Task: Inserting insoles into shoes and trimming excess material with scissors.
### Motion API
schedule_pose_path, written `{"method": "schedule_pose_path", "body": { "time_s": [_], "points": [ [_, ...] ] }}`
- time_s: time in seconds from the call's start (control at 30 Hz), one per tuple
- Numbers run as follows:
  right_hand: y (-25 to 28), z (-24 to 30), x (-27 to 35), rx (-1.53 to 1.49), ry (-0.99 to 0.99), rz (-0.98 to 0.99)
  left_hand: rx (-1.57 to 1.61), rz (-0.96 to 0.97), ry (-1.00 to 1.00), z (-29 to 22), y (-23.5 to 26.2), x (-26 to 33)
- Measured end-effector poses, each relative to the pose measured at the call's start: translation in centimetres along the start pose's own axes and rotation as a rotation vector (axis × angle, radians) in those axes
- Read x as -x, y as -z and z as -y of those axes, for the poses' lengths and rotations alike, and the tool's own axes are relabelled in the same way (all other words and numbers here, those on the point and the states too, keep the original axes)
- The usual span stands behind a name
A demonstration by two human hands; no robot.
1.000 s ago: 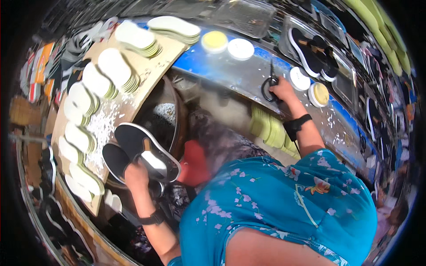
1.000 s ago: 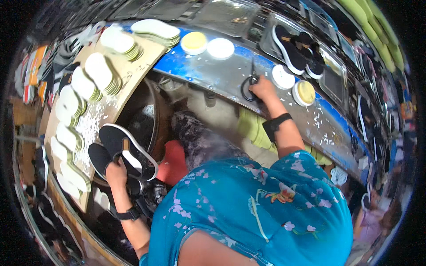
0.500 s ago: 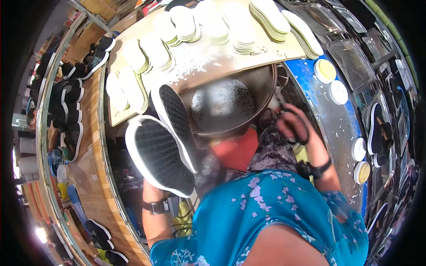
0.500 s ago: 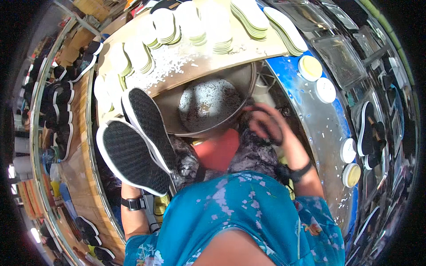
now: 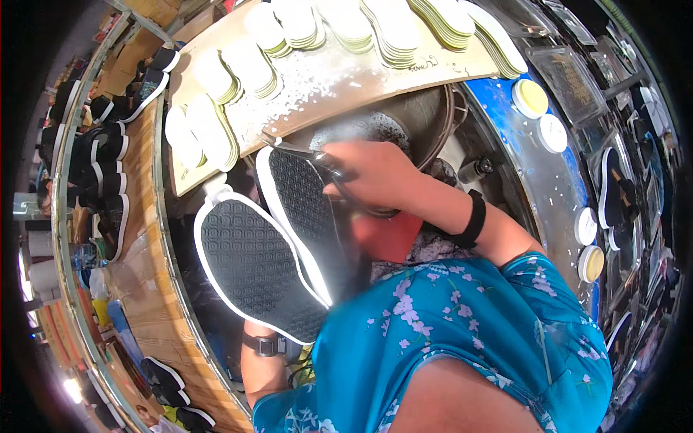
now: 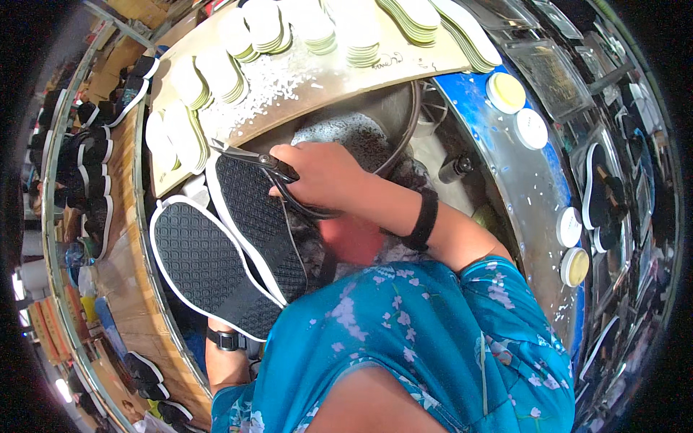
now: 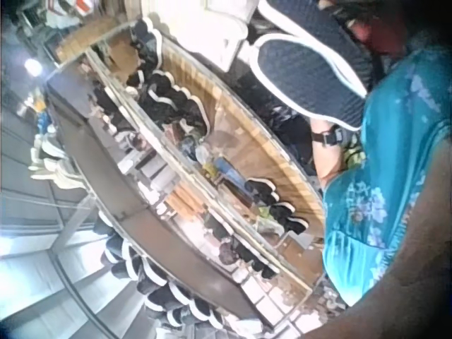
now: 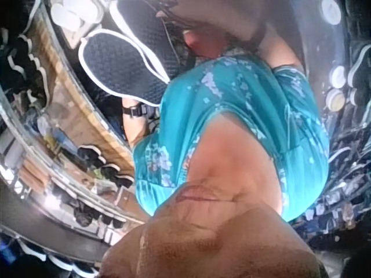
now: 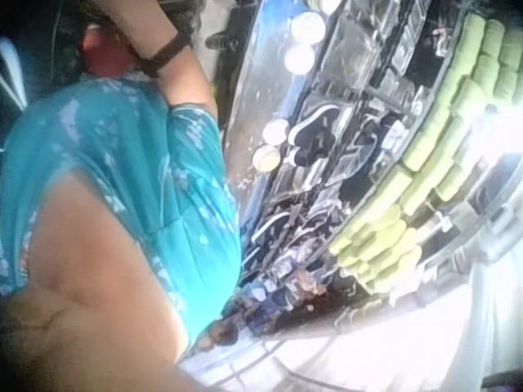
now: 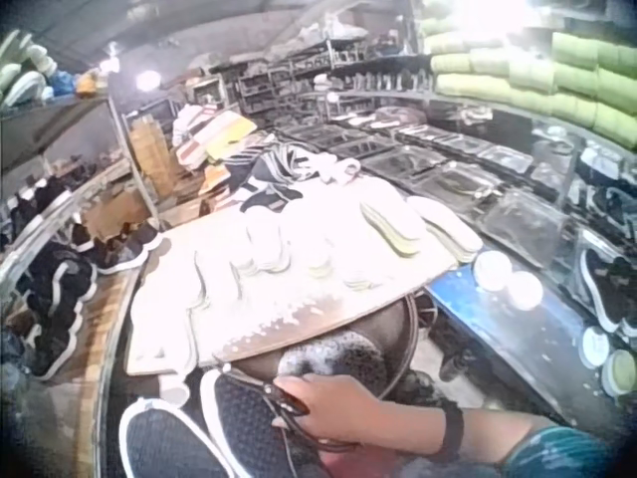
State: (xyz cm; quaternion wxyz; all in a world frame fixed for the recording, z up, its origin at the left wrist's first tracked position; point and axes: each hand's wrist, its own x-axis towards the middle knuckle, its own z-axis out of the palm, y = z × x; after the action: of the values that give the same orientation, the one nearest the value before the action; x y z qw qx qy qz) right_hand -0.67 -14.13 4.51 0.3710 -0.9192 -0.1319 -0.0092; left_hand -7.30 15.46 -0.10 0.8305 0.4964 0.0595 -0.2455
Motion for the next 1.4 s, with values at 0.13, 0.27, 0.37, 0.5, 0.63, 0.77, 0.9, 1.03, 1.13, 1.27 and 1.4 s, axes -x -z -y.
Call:
{"method": "schedule_pose_path", "body": {
  "time_s": [0.13,0.27,0.37,0.5,0.63,0.77,0.9,1.03,1.13,1.27,1.4],
  "points": [
    [-0.2,0.0,0.4,-0.061,-0.124,0.080,0.019,0.033,-0.015,0.2,-1.3,-2.3],
    [0.6,1.2,2.1,-0.180,-0.101,0.044,0.046,0.069,-0.015,0.6,-3.0,-4.6],
    [1.1,1.7,2.9,-0.154,0.015,-0.050,0.056,0.092,-0.005,0.8,-4.2,-5.9],
    [1.6,1.6,3.5,-0.027,-0.012,-0.081,0.065,0.109,-0.013,0.7,-5.2,-7.4],
    [2.0,1.1,4.2,-0.059,0.002,-0.117,0.063,0.111,-0.007,0.8,-5.7,-8.0],
    [2.1,0.8,4.4,-0.042,-0.068,-0.092,0.071,0.112,0.015,1.3,-6.0,-8.0],
    [1.6,0.4,4.3,-0.006,-0.045,-0.129,0.073,0.120,0.023,1.7,-6.2,-8.0],
    [1.0,-0.2,4.3,-0.034,-0.051,-0.133,0.071,0.121,0.043,2.1,-6.2,-7.6],
    [0.4,-0.8,3.6,0.003,-0.049,-0.169,0.076,0.120,0.054,2.5,-6.1,-7.0],
    [0.1,-2.0,2.8,0.020,-0.027,-0.175,0.094,0.094,0.053,2.8,-5.6,-6.2],
    [2.1,-4.8,5.7,-0.071,-0.151,-0.260,0.126,0.047,0.007,2.2,-4.6,-5.8]
  ]
}}
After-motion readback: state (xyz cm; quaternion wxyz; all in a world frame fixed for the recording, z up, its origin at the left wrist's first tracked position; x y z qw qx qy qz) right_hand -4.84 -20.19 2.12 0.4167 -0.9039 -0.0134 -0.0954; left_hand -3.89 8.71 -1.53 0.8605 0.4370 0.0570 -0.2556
